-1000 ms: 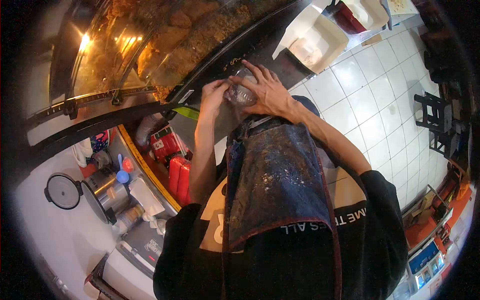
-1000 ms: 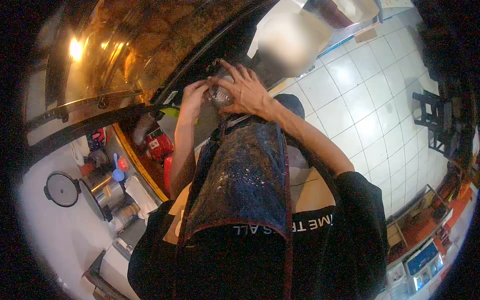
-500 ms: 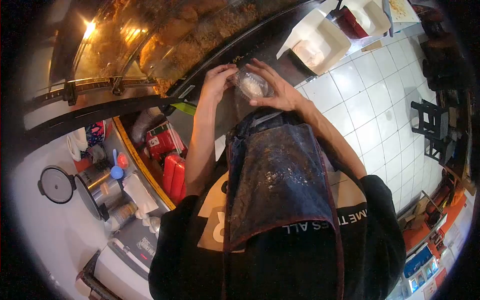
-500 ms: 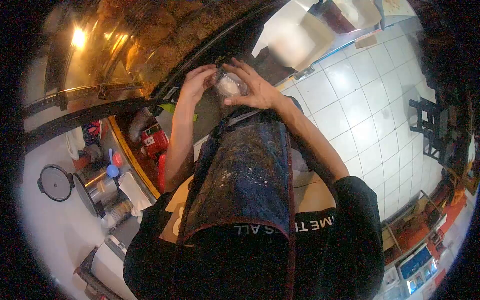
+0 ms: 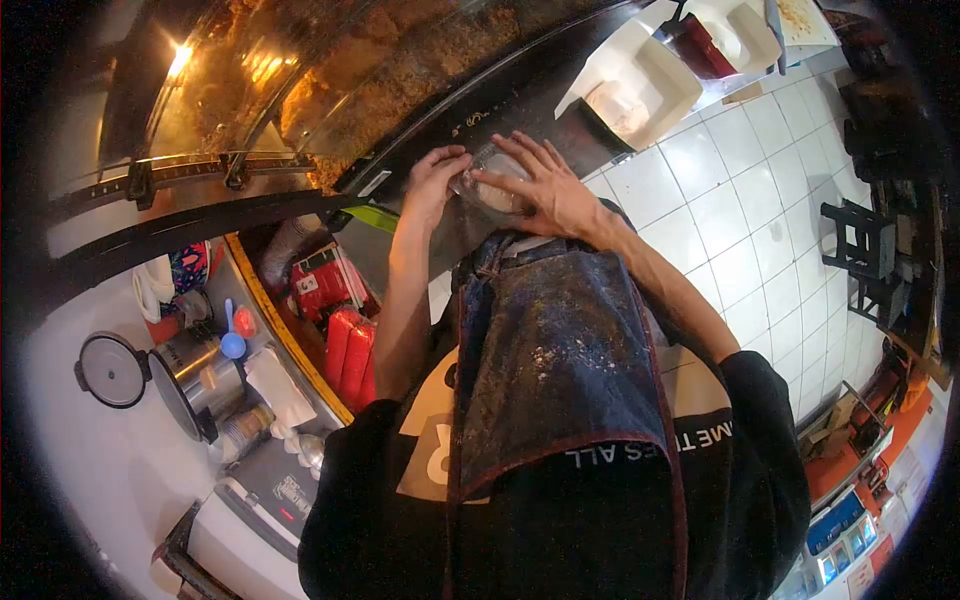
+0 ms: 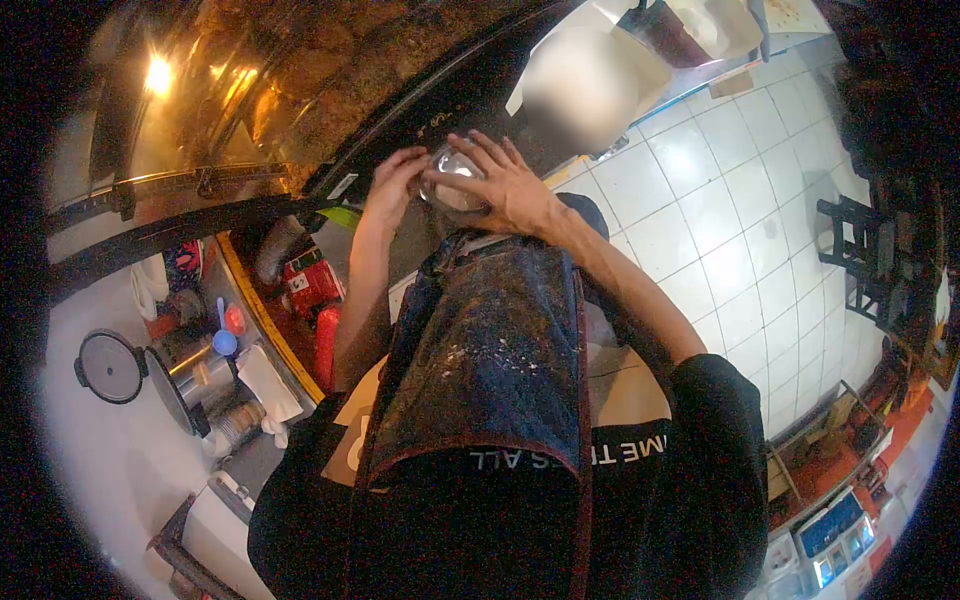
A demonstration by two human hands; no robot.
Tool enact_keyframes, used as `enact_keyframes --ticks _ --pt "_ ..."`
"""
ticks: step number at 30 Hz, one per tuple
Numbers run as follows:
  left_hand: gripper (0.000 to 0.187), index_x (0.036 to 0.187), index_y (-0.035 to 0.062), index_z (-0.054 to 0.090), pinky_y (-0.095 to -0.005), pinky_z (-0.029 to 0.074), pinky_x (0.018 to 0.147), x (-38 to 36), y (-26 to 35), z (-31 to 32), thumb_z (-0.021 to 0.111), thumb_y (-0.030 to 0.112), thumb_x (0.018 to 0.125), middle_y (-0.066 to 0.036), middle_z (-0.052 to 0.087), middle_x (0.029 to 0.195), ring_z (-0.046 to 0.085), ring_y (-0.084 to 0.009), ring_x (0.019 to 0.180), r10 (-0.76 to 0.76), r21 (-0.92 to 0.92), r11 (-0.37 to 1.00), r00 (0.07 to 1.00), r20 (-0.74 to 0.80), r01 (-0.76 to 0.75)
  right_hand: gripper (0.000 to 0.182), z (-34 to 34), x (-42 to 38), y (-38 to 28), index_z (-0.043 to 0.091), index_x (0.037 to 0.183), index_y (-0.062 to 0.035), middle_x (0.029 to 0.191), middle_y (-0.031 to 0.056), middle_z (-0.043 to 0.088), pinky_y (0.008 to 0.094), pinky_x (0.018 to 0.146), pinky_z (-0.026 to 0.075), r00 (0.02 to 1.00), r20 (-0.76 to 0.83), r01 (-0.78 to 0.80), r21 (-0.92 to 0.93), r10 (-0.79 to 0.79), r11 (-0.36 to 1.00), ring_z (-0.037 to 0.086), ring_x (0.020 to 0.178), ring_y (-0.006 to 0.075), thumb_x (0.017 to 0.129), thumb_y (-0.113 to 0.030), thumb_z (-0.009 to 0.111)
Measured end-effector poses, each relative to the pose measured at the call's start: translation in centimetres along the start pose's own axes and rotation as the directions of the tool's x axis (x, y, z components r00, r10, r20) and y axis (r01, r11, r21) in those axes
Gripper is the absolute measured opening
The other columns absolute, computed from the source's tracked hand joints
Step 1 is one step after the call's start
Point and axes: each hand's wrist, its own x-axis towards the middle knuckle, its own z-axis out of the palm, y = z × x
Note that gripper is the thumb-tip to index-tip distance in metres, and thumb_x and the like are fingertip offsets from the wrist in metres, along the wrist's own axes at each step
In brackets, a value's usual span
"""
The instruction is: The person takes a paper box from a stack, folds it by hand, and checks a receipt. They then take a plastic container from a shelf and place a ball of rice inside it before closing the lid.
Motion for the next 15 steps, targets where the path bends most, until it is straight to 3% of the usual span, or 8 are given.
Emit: enact_keyframes --ticks 2,3,7,10,12,15 --pt "0.023 0.11 0.0036 0.065 -0.0277 0.054 0.073 -1.2 -0.2 -0.1 0.071 0.015 0.09 -0.005 0.067 0.099 0.067 -0.0158 0.085 0.032 0.061 0.998 0.998 -0.052 -0.029 0.086 0.3 -0.5 -0.1 0.038 0.149 -0.0378 0.161 0.0107 0.02 0.0614 0.116 0.023 0.998 0.054 0.016 -0.038 -0.014 0.999 0.017 0.148 0.0388 0.074 -0.051 0.078" --pt "0.023 0.11 0.0027 0.065 -0.0294 0.055 0.077 -1.5 -1.0 -0.6 0.07 0.015 0.091 -0.007 0.068 0.101 0.067 -0.0177 0.088 0.007 0.004 1.0 0.998 -0.056 -0.007 0.085 0.3 -0.7 -0.3 0.035 0.15 -0.0377 0.162 0.0099 0.016 0.064 0.116 0.022 0.994 0.11 0.032 -0.075 -0.023 0.997 0.014 0.149 0.0376 0.077 -0.054 0.075" --pt "0.023 0.111 0.0004 0.064 -0.0337 0.055 0.085 -3.9 -3.0 -1.5 0.066 0.014 0.093 -0.011 0.067 0.108 0.067 -0.0214 0.093 -0.081 -0.196 0.978 0.994 -0.068 0.066 0.083 0.8 -0.7 -0.4 0.037 0.149 -0.038 0.162 0.0095 0.017 0.0639 0.116 0.021 0.996 0.085 0.01 -0.055 -0.005 0.998 0.013 0.15 0.0357 0.077 -0.054 0.074" --pt "0.02 0.11 0.0005 0.065 -0.0342 0.055 0.084 -4.0 -3.9 -1.4 0.064 0.013 0.095 -0.01 0.068 0.107 0.067 -0.0204 0.094 -0.025 -0.211 0.977 1.0 -0.008 0.023 0.077 0.9 -0.7 -0.2 0.038 0.149 -0.0359 0.162 0.0104 0.017 0.0641 0.116 0.022 0.996 0.08 0.042 -0.047 -0.038 0.998 0.015 0.149 0.0367 0.081 -0.05 0.072" --pt "0.019 0.109 0.0009 0.065 -0.034 0.055 0.083 -3.7 -4.1 -1.2 0.063 0.014 0.095 -0.009 0.069 0.104 0.067 -0.0194 0.094 0.014 -0.238 0.971 1.0 -0.014 -0.017 0.072 1.1 -0.7 0.1 0.039 0.149 -0.0294 0.16 0.0109 0.022 0.0605 0.115 0.025 0.997 -0.037 0.062 0.016 -0.061 0.998 0.018 0.148 0.0367 0.085 -0.043 0.07" --pt "0.018 0.107 0.0022 0.066 -0.0329 0.054 0.081 -3.9 -3.6 -0.5 0.062 0.015 0.095 -0.007 0.069 0.099 0.066 -0.0173 0.092 0.056 -0.253 0.966 0.998 -0.02 -0.059 0.068 0.7 -0.8 0.4 0.04 0.148 -0.0227 0.159 0.0102 0.027 0.0556 0.115 0.028 0.999 -0.035 0.041 0.084 -0.038 0.996 0.022 0.147 0.0357 0.088 -0.038 0.068"
